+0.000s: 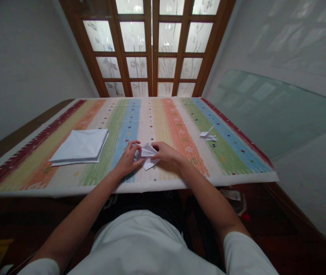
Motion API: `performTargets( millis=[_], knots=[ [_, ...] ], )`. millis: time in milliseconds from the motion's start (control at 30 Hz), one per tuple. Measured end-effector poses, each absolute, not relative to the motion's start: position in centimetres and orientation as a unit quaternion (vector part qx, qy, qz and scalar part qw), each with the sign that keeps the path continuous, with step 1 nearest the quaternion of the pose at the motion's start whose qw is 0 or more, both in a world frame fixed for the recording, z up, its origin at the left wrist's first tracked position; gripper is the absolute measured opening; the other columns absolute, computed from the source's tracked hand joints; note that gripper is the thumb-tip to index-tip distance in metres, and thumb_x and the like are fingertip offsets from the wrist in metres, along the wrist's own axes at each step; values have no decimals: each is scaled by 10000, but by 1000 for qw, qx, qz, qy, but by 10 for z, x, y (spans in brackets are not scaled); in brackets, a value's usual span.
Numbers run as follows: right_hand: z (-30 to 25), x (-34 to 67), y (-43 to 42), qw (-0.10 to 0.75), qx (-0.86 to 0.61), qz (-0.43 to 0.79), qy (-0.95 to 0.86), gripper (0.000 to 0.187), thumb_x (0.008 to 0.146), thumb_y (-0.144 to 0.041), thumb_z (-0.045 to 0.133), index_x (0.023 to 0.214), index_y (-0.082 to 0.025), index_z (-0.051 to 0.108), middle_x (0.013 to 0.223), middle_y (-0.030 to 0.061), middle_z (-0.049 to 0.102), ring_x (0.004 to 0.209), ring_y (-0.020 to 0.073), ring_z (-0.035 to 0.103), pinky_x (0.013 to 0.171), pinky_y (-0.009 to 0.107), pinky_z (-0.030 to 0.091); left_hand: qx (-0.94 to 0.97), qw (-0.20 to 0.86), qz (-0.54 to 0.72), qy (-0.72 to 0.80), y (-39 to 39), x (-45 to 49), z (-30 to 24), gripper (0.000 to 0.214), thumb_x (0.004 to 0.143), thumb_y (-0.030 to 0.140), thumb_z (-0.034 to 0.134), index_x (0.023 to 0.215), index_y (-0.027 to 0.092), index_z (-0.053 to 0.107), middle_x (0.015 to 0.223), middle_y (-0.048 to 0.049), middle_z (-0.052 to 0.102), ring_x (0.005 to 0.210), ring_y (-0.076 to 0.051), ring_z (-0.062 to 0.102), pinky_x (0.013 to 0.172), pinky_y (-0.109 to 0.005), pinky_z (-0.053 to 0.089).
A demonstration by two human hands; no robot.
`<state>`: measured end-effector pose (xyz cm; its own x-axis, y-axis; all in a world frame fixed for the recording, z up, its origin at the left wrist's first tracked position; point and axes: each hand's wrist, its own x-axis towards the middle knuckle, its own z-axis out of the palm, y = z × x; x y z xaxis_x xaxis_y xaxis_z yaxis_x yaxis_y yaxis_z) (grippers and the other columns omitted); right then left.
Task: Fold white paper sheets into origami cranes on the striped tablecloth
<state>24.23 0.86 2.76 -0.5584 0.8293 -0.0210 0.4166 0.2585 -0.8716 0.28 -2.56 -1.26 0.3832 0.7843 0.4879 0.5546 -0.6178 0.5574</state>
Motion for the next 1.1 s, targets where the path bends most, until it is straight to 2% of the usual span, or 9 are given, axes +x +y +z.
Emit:
performTargets(
  millis=[133, 233, 367, 467, 600, 767, 900, 967, 1100],
  knots=[
    [30, 240, 10, 263, -401, 368, -796, 133, 750, -154, 716, 764, -208, 595, 775, -23, 618, 743, 169, 554, 718, 279, 407, 803, 142, 442, 373, -23, 1, -15, 498, 883, 141, 785, 1266, 251, 488, 1413, -130, 605, 1292, -281, 652, 1063, -455, 588],
    [31, 238, 11, 335, -371, 231, -834, 194, 791, -63, 617, 725, -220, 522, 820, 11, 611, 796, 182, 545, 751, 288, 394, 796, 117, 461, 374, -23, 0, -13, 680, 864, 181, 830, 1422, 253, 448, 1407, -130, 621, 1297, -293, 645, 1050, -457, 591],
    [25, 234, 8, 334, -312, 110, -883, 259, 840, 11, 574, 737, -221, 523, 904, 57, 622, 882, 211, 542, 802, 311, 401, 815, 87, 425, 385, -24, -2, -8, 481, 864, 110, 782, 1276, 253, 579, 1421, -126, 636, 1351, -312, 617, 1160, -516, 529],
    [15, 234, 4, 292, -278, 139, -904, 213, 873, -18, 647, 807, -211, 587, 945, 46, 629, 842, 190, 539, 784, 296, 410, 845, 115, 362, 376, -24, -2, -8, 312, 863, 68, 732, 1106, 238, 637, 1350, -113, 674, 1280, -293, 652, 1125, -485, 546],
    [10, 242, 6, 255, -291, 237, -891, 177, 848, -33, 723, 865, -194, 652, 949, 15, 648, 806, 160, 564, 766, 269, 428, 865, 154, 281, 386, -25, -2, -8, 186, 877, 105, 720, 1003, 227, 660, 1159, -90, 719, 1119, -273, 689, 997, -421, 581],
    [19, 252, 5, 165, -292, 286, -898, 211, 798, -221, 937, 896, -193, 752, 1029, 58, 733, 928, 213, 656, 851, 305, 487, 874, 154, 241, 392, -29, -3, -1, 102, 898, 250, 764, 946, 213, 682, 1101, -102, 737, 1051, -281, 692, 954, -417, 569],
    [17, 249, -10, 180, -330, 247, -893, 85, 933, -259, 835, 905, -187, 800, 1046, 97, 758, 952, 227, 677, 903, 333, 500, 880, 144, 227, 392, -30, -2, 3, 135, 935, 341, 739, 930, 208, 715, 1091, -114, 765, 1047, -296, 704, 978, -448, 556],
    [14, 247, -16, 198, -355, 235, -883, 141, 992, -273, 772, 893, -180, 808, 1010, 99, 753, 909, 217, 676, 879, 330, 497, 875, 152, 235, 396, -29, -2, 2, 128, 978, 317, 672, 940, 208, 728, 1074, -111, 778, 1035, -288, 714, 981, -447, 560],
    [9, 245, -19, 242, -415, 227, -847, 138, 1024, -232, 713, 950, -174, 813, 1006, 95, 744, 874, 200, 675, 837, 312, 492, 843, 166, 277, 430, -27, 0, -4, 180, 1023, 246, 581, 1121, 217, 729, 1031, -91, 781, 962, -260, 730, 935, -421, 588]
  ],
)
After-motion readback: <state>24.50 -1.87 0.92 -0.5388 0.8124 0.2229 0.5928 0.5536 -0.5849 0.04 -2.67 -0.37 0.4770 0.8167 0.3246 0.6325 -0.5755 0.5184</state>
